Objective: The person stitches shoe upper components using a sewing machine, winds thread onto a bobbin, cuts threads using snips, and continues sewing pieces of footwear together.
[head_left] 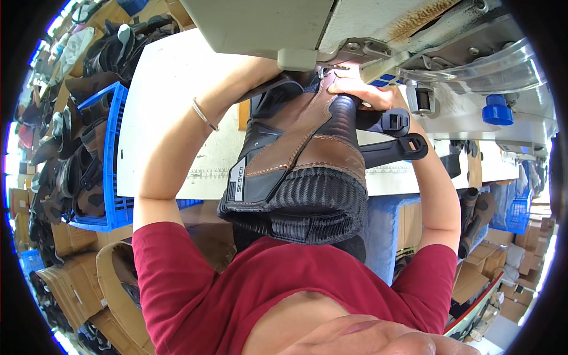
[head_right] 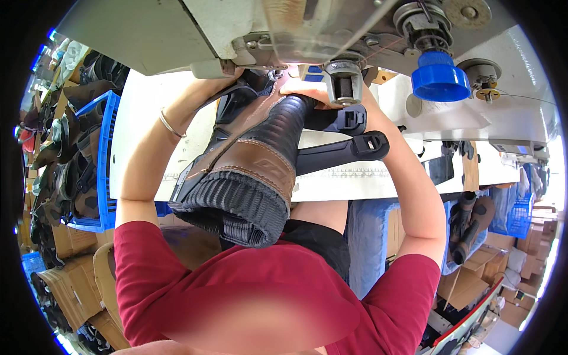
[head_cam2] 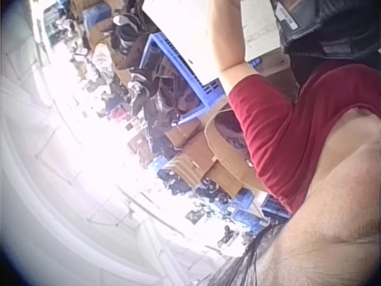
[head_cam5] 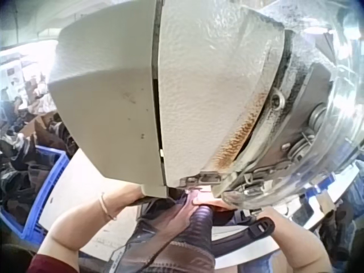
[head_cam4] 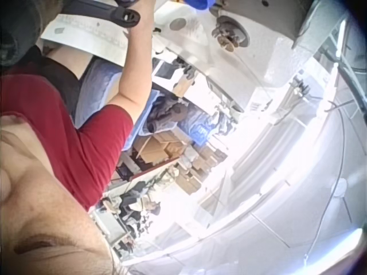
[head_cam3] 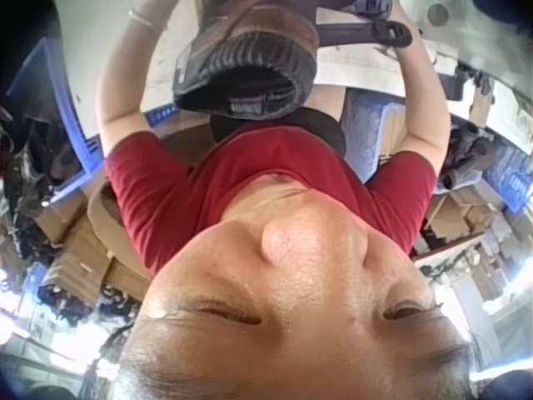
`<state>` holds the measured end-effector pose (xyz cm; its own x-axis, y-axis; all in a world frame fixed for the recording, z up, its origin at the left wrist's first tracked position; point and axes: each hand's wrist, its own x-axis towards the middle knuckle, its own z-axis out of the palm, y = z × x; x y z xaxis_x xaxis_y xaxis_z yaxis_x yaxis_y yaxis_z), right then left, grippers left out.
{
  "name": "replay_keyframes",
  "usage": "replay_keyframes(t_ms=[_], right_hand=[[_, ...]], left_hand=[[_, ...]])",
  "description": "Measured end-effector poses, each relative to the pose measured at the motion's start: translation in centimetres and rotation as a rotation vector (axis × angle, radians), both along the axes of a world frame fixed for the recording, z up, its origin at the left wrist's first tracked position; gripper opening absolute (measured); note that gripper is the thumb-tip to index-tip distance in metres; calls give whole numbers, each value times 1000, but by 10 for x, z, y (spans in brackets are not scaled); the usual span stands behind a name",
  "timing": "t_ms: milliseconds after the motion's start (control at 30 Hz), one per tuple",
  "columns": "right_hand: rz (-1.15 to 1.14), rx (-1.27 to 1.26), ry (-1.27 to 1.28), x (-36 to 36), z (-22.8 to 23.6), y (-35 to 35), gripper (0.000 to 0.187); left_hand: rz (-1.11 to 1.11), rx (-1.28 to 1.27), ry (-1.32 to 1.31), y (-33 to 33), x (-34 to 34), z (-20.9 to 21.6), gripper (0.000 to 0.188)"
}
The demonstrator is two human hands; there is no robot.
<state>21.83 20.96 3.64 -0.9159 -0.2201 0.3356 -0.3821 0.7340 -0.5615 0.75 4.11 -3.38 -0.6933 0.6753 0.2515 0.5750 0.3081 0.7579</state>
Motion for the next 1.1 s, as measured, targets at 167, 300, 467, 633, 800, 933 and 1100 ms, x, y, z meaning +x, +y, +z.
replay_keyframes(t_ms=[167,300,467,633,800,933,1100], right_hand=[[105,250,41,-2,12,2,52],[11,-52,-183,-6,-26,30,50],[-84,-261,-290,-3,-18,31,53],[-117,-35,-233,1,-2,23,38],[-223,281,718,24,-29,50,37],[-853,-576,690,124,2,-46,30],[-695,626,582,124,31,-94,30]], left_hand=[[4,-1,-4,-10,9,-3,25],[-5,6,-5,0,11,-1,25],[3,13,-5,-11,9,-5,25],[5,29,-8,-6,11,-2,25],[14,47,-19,-19,26,-8,25],[238,612,-417,-30,83,5,23],[204,945,-808,-35,128,38,20]])
